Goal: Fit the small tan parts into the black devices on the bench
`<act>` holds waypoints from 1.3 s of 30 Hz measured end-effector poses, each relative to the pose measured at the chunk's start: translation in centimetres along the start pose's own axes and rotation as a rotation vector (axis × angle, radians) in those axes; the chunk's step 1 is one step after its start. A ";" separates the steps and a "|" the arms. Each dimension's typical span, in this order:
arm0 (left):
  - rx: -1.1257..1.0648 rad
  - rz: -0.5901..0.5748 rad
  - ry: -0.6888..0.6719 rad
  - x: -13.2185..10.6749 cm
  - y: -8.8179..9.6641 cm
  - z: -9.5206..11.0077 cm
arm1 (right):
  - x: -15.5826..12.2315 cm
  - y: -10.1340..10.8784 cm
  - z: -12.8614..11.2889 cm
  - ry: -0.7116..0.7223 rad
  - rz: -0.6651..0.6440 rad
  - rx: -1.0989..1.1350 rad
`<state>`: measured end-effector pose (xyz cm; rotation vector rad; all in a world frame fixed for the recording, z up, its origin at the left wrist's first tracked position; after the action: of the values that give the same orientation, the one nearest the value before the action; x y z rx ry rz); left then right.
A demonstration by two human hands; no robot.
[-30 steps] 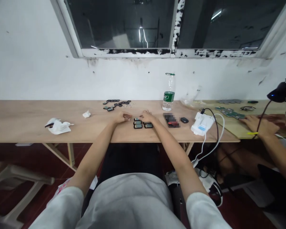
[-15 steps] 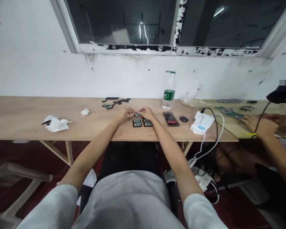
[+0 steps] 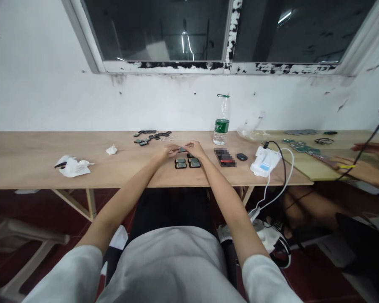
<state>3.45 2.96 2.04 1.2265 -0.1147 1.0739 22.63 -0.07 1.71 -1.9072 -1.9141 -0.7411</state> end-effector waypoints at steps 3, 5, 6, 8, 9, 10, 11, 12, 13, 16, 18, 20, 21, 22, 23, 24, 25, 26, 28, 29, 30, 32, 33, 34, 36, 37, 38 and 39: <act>-0.074 -0.024 0.073 0.0 0.1 0.3 | 0.0 0.0 0.2 -0.045 -0.011 0.015; -0.114 -0.053 0.118 -0.1 0.1 0.5 | 0.0 0.0 0.4 -0.061 -0.014 0.021; -0.125 -0.069 0.134 -0.1 0.1 0.5 | 0.0 0.0 0.5 -0.059 -0.013 0.021; -0.131 -0.084 0.148 -0.2 0.0 0.6 | 0.1 -0.1 0.6 -0.052 -0.017 0.019; -0.130 -0.082 0.147 -0.2 0.1 0.6 | 0.1 -0.1 0.7 -0.053 -0.020 0.016; -0.132 -0.072 0.146 -0.2 0.1 0.6 | 0.2 -0.1 0.8 -0.055 -0.024 0.007; -0.134 -0.058 0.150 -0.2 0.3 0.4 | 0.2 -0.1 0.9 -0.056 -0.028 -0.014; -0.141 -0.040 0.169 -0.2 0.5 0.0 | 0.3 -0.1 0.9 -0.049 -0.036 -0.054; -0.153 -0.019 0.206 -0.1 0.7 -0.5 | 0.4 -0.2 1.0 -0.029 -0.053 -0.123; -0.181 0.040 0.363 -0.2 2.0 -2.7 | 0.5 -0.4 1.1 0.051 -0.130 -0.377; -0.172 0.040 0.413 -0.4 3.0 -4.2 | 0.4 -0.7 1.3 0.074 -0.173 -0.473; -0.162 0.010 0.436 -0.7 3.7 -5.4 | 0.3 -0.9 1.5 0.077 -0.203 -0.507; -0.161 -0.010 0.445 -0.9 3.9 -5.8 | 0.2 -1.0 1.6 0.082 -0.218 -0.528; -0.164 -0.033 0.453 -1.1 4.1 -6.0 | 0.1 -1.1 1.5 0.087 -0.231 -0.551; -0.171 -0.056 0.459 -1.3 4.1 -6.2 | 0.1 -1.2 1.4 0.092 -0.242 -0.575; -0.182 -0.082 0.464 -1.5 4.0 -6.3 | 0.0 -1.2 1.3 0.100 -0.250 -0.598; -0.196 -0.108 0.468 -1.6 3.8 -6.3 | 0.0 -1.3 1.1 0.109 -0.256 -0.619; -0.214 -0.134 0.473 -1.8 3.6 -6.3 | 0.1 -1.3 0.8 0.120 -0.261 -0.634; -0.256 -0.184 0.478 -1.9 3.1 -6.1 | 0.1 -1.2 0.2 0.146 -0.276 -0.649; -0.277 -0.207 0.479 -2.0 2.9 -6.0 | 0.1 -1.2 0.0 0.158 -0.286 -0.651; -0.296 -0.226 0.479 -2.0 2.6 -6.0 | 0.1 -1.1 -0.3 0.168 -0.298 -0.650; -0.325 -0.252 0.476 -2.0 2.2 -5.9 | -0.1 -0.9 -0.7 0.187 -0.358 -0.615; -0.334 -0.259 0.474 -2.0 2.0 -5.9 | -0.2 -0.9 -0.9 0.196 -0.408 -0.574; -0.339 -0.264 0.472 -2.0 1.9 -5.9 | -0.4 -0.8 -1.0 0.204 -0.468 -0.524; -0.344 -0.266 0.468 -1.9 1.5 -5.8 | -0.9 -0.8 -1.2 0.208 -0.583 -0.433; -0.342 -0.266 0.466 -1.9 1.4 -5.8 | -1.0 -0.7 -1.3 0.202 -0.620 -0.408; -0.338 -0.264 0.461 -1.9 1.3 -5.8 | -1.1 -0.6 -1.3 0.192 -0.641 -0.402; -0.328 -0.263 0.453 -1.8 1.1 -5.7 | -1.2 -0.6 -1.3 0.180 -0.651 -0.404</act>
<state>-0.90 6.34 -0.47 0.6630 0.2070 1.0278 21.94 -1.78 2.02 -1.3088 -2.4138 -1.5250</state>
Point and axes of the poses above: each hand's wrist, its own x-axis towards the middle knuckle, its own y-axis out of the back of the hand, z = x × y, the point moved 4 cm from there along x, towards the middle knuckle, and after that the axes turned 12 degrees about y, right-handed, at the moved point
